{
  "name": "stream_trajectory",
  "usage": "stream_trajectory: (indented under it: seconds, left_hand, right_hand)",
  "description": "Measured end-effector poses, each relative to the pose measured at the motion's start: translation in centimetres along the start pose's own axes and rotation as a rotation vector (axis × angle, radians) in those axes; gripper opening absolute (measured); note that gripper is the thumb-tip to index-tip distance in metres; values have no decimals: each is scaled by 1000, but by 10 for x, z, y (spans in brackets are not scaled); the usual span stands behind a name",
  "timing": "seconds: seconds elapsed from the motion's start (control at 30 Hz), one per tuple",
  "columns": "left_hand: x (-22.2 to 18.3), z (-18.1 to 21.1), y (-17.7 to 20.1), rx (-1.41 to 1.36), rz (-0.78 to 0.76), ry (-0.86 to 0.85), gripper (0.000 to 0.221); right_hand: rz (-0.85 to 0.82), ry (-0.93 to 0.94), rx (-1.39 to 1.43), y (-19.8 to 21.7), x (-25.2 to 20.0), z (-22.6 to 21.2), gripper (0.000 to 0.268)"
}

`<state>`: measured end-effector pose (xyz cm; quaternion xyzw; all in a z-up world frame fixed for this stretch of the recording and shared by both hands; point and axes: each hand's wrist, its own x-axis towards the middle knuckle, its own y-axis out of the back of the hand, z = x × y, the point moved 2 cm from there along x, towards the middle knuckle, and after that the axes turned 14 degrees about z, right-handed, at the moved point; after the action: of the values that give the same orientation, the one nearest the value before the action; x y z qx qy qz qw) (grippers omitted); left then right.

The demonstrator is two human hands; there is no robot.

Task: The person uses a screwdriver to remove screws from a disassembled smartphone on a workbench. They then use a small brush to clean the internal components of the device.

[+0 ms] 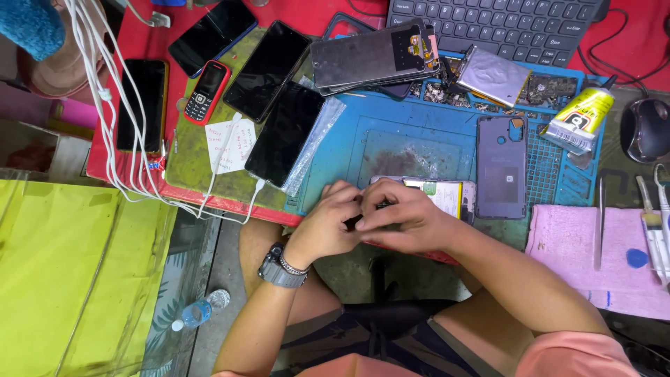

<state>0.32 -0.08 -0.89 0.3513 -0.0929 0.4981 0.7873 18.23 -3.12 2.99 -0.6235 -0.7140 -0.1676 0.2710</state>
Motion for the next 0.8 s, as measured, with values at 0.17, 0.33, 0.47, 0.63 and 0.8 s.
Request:
stream_trajectory:
  seconds: [0.17, 0.33, 0.47, 0.63, 0.8]
  left_hand:
    - [8, 11, 7, -18, -14, 23, 13]
    - [4, 6, 2, 4, -6, 31, 17]
    - [6, 9, 3, 1, 6, 17, 19]
    - [12, 16, 6, -14, 17, 24, 17]
    - [3, 3, 1, -4, 20, 17, 18]
  right_hand:
    - [69, 11, -45, 1, 1, -4, 23]
    - [80, 8, -83, 2, 5, -12, 17]
    - [110, 48, -83, 3, 0, -7, 16]
    - [146, 35, -72, 4, 5, -13, 16]
    - [159, 55, -72, 6, 0, -7, 14]
